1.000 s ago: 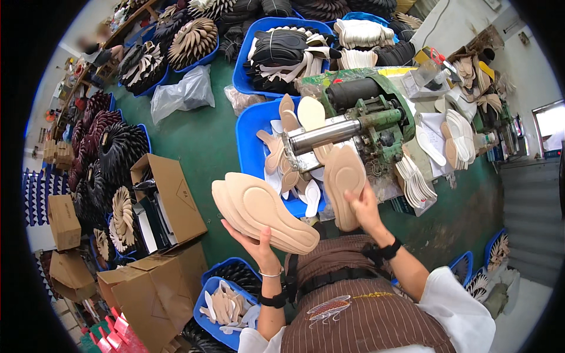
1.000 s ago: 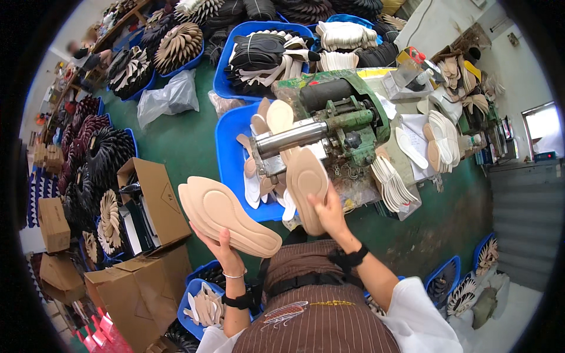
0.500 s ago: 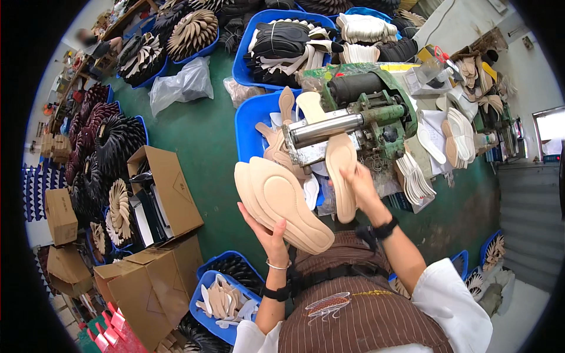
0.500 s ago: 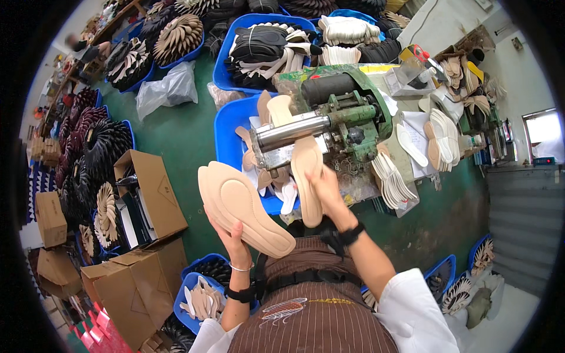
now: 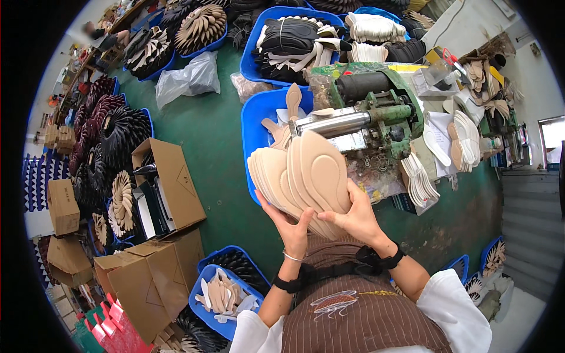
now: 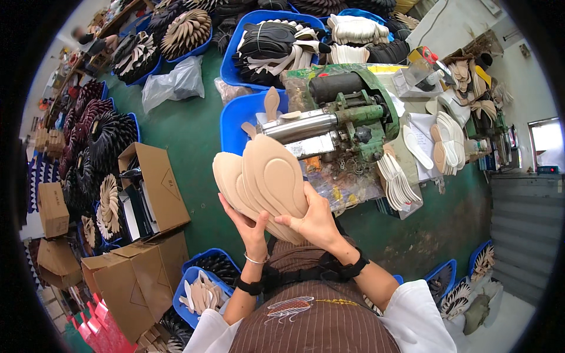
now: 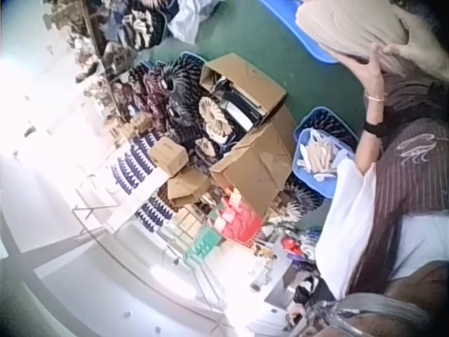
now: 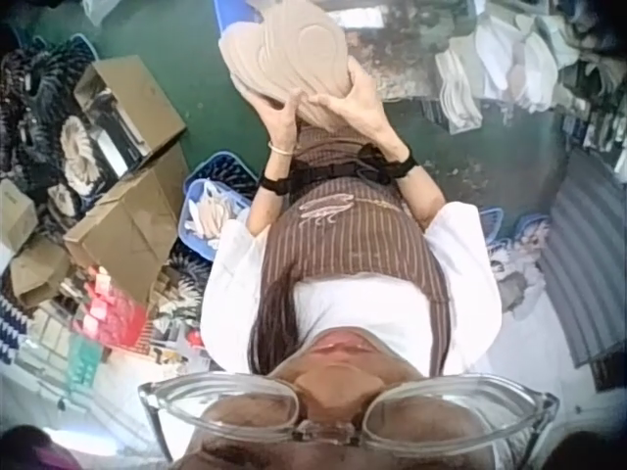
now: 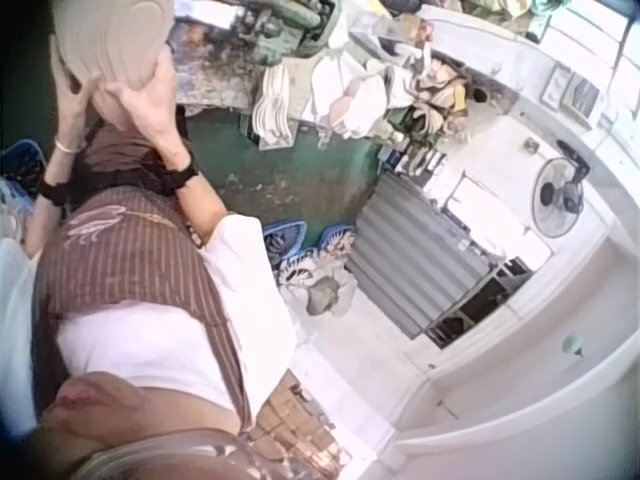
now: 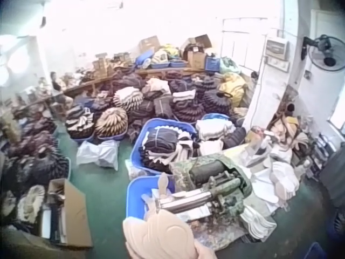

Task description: Processing shoe insole components using industrial pressing or rolling machinery.

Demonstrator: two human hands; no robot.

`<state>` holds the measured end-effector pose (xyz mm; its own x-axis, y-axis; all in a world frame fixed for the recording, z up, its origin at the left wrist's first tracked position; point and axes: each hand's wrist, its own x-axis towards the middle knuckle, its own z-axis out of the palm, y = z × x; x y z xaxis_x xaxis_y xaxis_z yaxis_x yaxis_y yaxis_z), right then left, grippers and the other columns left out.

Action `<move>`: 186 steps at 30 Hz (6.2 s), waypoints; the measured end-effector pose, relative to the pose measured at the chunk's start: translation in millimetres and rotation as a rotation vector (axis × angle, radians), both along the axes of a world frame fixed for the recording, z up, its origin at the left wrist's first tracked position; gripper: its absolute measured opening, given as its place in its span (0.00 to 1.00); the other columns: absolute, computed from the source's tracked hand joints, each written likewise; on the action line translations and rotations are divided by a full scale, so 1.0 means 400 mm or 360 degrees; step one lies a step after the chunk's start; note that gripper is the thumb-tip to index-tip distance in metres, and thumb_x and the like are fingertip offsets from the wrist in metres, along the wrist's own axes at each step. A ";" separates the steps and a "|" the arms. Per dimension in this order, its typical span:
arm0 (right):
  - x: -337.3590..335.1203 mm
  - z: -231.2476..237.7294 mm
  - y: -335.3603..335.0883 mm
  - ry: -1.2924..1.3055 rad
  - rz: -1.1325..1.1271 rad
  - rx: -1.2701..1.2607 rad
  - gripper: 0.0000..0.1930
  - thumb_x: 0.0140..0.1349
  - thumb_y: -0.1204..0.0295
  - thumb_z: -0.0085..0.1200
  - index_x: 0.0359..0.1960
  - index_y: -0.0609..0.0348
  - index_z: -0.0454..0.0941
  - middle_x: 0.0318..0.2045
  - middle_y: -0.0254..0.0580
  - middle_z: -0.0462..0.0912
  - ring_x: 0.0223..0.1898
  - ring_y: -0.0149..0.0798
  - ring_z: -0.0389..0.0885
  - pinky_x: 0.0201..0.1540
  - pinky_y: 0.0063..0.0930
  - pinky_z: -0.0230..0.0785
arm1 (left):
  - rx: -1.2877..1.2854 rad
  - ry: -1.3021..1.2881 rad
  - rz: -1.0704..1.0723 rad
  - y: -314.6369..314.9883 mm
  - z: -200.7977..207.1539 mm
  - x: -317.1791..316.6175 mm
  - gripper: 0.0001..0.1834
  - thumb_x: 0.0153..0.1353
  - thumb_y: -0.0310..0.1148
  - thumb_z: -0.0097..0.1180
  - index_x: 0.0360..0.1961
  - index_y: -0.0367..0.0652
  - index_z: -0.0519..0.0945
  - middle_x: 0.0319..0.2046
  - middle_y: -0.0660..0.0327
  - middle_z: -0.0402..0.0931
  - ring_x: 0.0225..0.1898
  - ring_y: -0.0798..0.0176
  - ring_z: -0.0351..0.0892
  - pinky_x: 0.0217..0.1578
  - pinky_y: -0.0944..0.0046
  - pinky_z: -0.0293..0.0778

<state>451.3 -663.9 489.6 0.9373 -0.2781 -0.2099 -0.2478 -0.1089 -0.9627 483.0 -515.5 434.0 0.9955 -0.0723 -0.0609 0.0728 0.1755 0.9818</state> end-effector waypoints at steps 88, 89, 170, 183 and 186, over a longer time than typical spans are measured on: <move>-0.013 -0.163 -0.120 -0.0278 -0.0437 0.0218 0.25 0.61 0.81 0.51 0.60 0.67 0.62 0.54 0.44 0.73 0.57 0.36 0.70 0.60 0.29 0.61 | -0.1257 0.0629 -0.0503 0.144 -0.031 0.003 0.48 0.49 0.48 0.65 0.65 0.38 0.55 0.58 0.41 0.63 0.45 0.47 0.78 0.40 0.48 0.80; -0.043 -0.175 -0.107 -0.0260 -0.0409 0.0064 0.24 0.62 0.81 0.49 0.60 0.67 0.61 0.54 0.44 0.73 0.57 0.35 0.70 0.60 0.29 0.60 | -0.1283 0.0646 -0.0513 0.149 -0.052 -0.007 0.48 0.49 0.50 0.64 0.65 0.38 0.56 0.56 0.41 0.64 0.43 0.48 0.79 0.37 0.50 0.80; 0.073 -0.240 -0.135 0.0107 -0.0461 0.0392 0.08 0.63 0.72 0.53 0.41 0.63 0.74 0.33 0.38 0.82 0.32 0.27 0.79 0.35 0.23 0.72 | -0.0347 0.0747 -0.0392 -0.006 -0.038 -0.018 0.26 0.49 0.22 0.65 0.51 0.33 0.73 0.45 0.58 0.77 0.44 0.66 0.76 0.47 0.65 0.72; 0.070 -0.209 -0.086 0.0088 -0.0440 0.0508 0.11 0.65 0.70 0.51 0.45 0.61 0.72 0.33 0.36 0.82 0.33 0.27 0.78 0.33 0.21 0.71 | -0.0632 0.0889 -0.0377 0.007 -0.047 -0.006 0.24 0.55 0.26 0.60 0.53 0.32 0.71 0.47 0.56 0.76 0.48 0.63 0.76 0.50 0.63 0.70; -0.017 -0.177 -0.005 0.0247 -0.0118 0.0598 0.10 0.63 0.72 0.54 0.45 0.61 0.73 0.34 0.33 0.81 0.36 0.24 0.77 0.37 0.20 0.70 | -0.0433 0.0738 -0.0442 -0.002 -0.049 0.002 0.27 0.55 0.26 0.60 0.56 0.33 0.68 0.47 0.56 0.75 0.47 0.63 0.76 0.50 0.63 0.71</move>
<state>444.7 -665.9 419.0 0.8669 -0.2209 -0.4468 -0.3869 0.2670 -0.8826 483.8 -516.1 414.3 0.8112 -0.3994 -0.4270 0.5616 0.3291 0.7591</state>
